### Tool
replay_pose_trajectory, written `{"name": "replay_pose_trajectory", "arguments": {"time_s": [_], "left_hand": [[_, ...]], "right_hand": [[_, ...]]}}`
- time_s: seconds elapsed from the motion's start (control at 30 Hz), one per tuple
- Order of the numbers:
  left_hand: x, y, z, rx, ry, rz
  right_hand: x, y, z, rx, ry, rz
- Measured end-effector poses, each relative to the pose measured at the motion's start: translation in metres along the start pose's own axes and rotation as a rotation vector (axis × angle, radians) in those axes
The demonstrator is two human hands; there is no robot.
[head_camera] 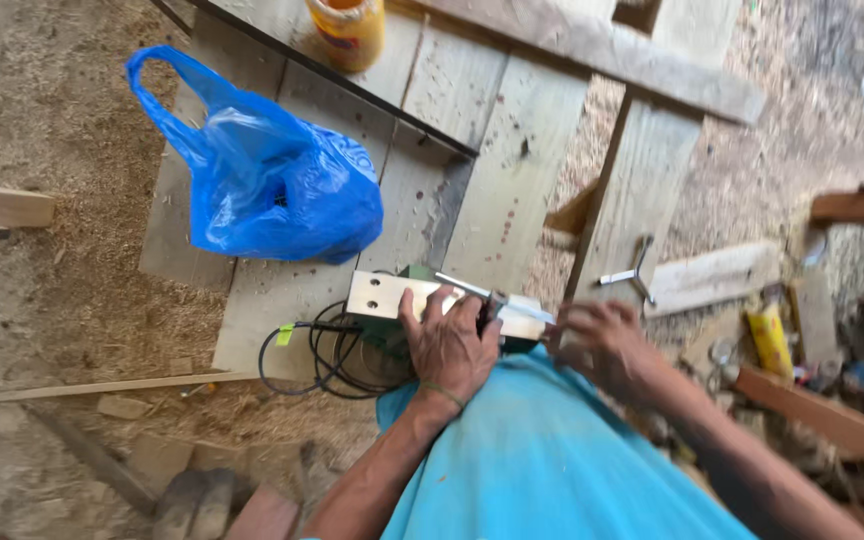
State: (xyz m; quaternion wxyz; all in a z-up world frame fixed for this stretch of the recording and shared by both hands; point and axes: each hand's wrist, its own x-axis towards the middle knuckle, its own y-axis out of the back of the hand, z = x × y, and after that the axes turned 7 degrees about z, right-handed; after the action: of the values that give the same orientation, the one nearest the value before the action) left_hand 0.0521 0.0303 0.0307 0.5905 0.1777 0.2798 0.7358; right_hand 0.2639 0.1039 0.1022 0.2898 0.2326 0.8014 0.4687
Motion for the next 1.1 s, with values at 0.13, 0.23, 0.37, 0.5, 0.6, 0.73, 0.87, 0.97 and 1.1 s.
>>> {"name": "replay_pose_trajectory", "arguments": {"time_s": [0.13, 0.23, 0.37, 0.5, 0.6, 0.73, 0.87, 0.97, 1.1], "left_hand": [[-0.002, -0.004, -0.002, -0.016, -0.031, 0.041], [-0.006, -0.007, -0.004, 0.026, -0.067, 0.095], [-0.005, -0.010, -0.008, 0.105, -0.067, 0.091], [-0.019, -0.006, -0.020, 0.064, -0.134, -0.012], [-0.030, 0.008, -0.034, 0.063, -0.199, -0.058], [-0.038, 0.019, -0.042, 0.043, -0.323, 0.009], [-0.029, 0.013, -0.037, -0.009, -0.304, 0.020], [-0.033, 0.011, -0.040, -0.059, -0.293, 0.006], [-0.030, 0.016, -0.055, -0.121, -0.466, 0.019]], "right_hand": [[0.036, -0.044, 0.053, 0.276, -0.417, -0.029], [0.066, -0.068, 0.073, 0.330, -0.508, -0.203], [0.079, -0.066, 0.053, 0.547, -0.130, -0.166], [0.077, -0.048, 0.006, 0.327, -0.228, -0.047], [0.073, -0.035, -0.019, 0.198, -0.276, -0.031], [0.076, -0.025, -0.025, 0.170, -0.413, -0.197], [0.074, -0.024, -0.015, 0.323, -0.228, -0.070], [0.062, -0.040, -0.014, 0.401, -0.105, 0.022], [0.066, -0.053, -0.010, 0.299, -0.497, 0.072]]}}
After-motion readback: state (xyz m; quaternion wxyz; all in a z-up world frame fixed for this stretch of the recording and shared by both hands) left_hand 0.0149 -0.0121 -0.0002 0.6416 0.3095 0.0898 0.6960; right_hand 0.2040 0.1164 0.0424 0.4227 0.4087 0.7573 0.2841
